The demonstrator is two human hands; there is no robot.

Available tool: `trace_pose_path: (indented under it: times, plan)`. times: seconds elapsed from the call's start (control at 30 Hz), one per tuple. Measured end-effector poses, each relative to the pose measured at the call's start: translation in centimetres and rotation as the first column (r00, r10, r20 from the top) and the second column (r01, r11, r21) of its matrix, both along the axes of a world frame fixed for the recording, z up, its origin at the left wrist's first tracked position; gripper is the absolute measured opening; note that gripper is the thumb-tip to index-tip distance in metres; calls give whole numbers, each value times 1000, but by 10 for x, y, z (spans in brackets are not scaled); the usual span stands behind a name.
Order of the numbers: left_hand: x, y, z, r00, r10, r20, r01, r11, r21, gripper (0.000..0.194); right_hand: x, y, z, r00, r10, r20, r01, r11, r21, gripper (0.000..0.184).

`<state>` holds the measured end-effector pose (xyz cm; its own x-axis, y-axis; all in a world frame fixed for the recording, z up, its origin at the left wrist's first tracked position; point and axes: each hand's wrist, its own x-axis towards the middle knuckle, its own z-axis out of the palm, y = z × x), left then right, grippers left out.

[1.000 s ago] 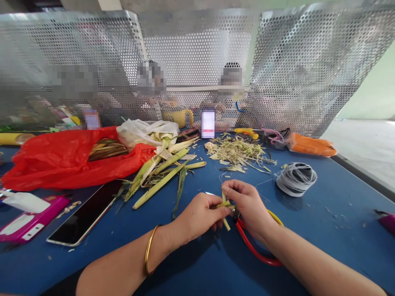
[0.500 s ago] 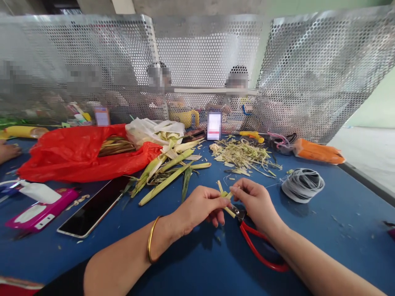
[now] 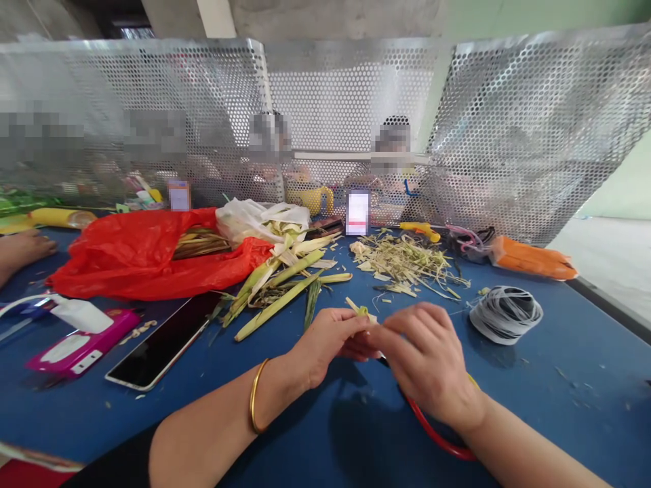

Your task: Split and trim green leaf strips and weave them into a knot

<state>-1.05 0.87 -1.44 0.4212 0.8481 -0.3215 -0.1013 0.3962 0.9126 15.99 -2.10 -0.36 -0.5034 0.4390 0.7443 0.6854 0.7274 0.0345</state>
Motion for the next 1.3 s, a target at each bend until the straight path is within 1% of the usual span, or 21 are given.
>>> trace_pose_path:
  times: [0.07, 0.1, 0.17, 0.23, 0.33, 0.4, 0.47, 0.53, 0.6, 0.67, 0.8, 0.9, 1.07, 1.13, 1.2, 1.23, 1.27, 1.3]
  plan:
    - [0, -1, 0, 1000, 7, 19, -7, 1000, -7, 27, -4, -5, 0, 984, 79, 159, -93, 992, 85, 18]
    - [1, -1, 0, 1000, 16, 22, -16, 1000, -11, 25, -6, -6, -1, 974, 88, 209, -111, 989, 99, 18]
    - [3, -2, -1, 999, 32, 37, -31, 999, -24, 22, -9, -5, -3, 960, 69, 273, -99, 990, 96, 22]
    - [5, -3, -2, 997, 34, 63, -32, 999, -33, 21, -11, -3, -6, 948, 24, 318, -60, 993, 102, 25]
    - [7, -5, -3, 996, 40, 83, -38, 999, -34, 19, -14, 0, -11, 921, -21, 388, -39, 988, 147, 26]
    - [7, -5, -2, 994, 50, 93, -46, 998, -43, 17, -15, 0, -14, 913, -51, 405, -18, 986, 165, 27]
    - [7, -5, -1, 993, 35, 115, -29, 998, -51, 16, -14, -1, -15, 916, -78, 393, 9, 984, 176, 29]
    - [6, -5, 1, 991, -10, 135, 17, 999, -49, 18, -13, -1, -15, 922, -84, 378, 14, 983, 184, 30]
    - [5, -6, 2, 989, -55, 138, 61, 997, -39, 21, -11, -1, -14, 925, -69, 373, -3, 982, 191, 31]
    - [4, -7, 2, 988, -71, 133, 75, 997, -27, 26, -9, -1, -12, 929, -39, 368, -40, 978, 204, 30]
    - [5, -9, 0, 988, -59, 143, 58, 998, 6, 37, -7, -3, -9, 931, 36, 363, -129, 963, 238, 29]
    - [6, -11, 0, 988, -25, 156, 21, 1000, 22, 43, -7, -7, -8, 928, 71, 366, -174, 950, 258, 28]
    - [8, -12, 0, 990, 8, 144, -12, 999, 30, 36, -11, -10, -11, 924, 124, 363, -223, 944, 245, 25]
    - [7, -9, 0, 991, 21, 134, -26, 999, 31, 33, -13, -11, -11, 924, 159, 347, -238, 951, 197, 25]
    - [4, -5, 1, 992, 58, 116, -64, 997, 46, 31, -13, -10, -8, 949, 190, 250, -220, 970, 100, 22]
    - [2, -3, 2, 991, 77, 107, -83, 995, 54, 31, -11, -9, -6, 970, 170, 171, -180, 983, 44, 18]
    - [0, -1, 4, 991, 89, 101, -95, 994, 59, 31, -10, -7, -4, 991, 111, 81, -111, 994, -3, 16]
    - [-2, 1, 5, 991, 94, 97, -100, 993, 62, 31, -7, -5, -2, 1000, 18, -2, -18, 999, -45, 15]
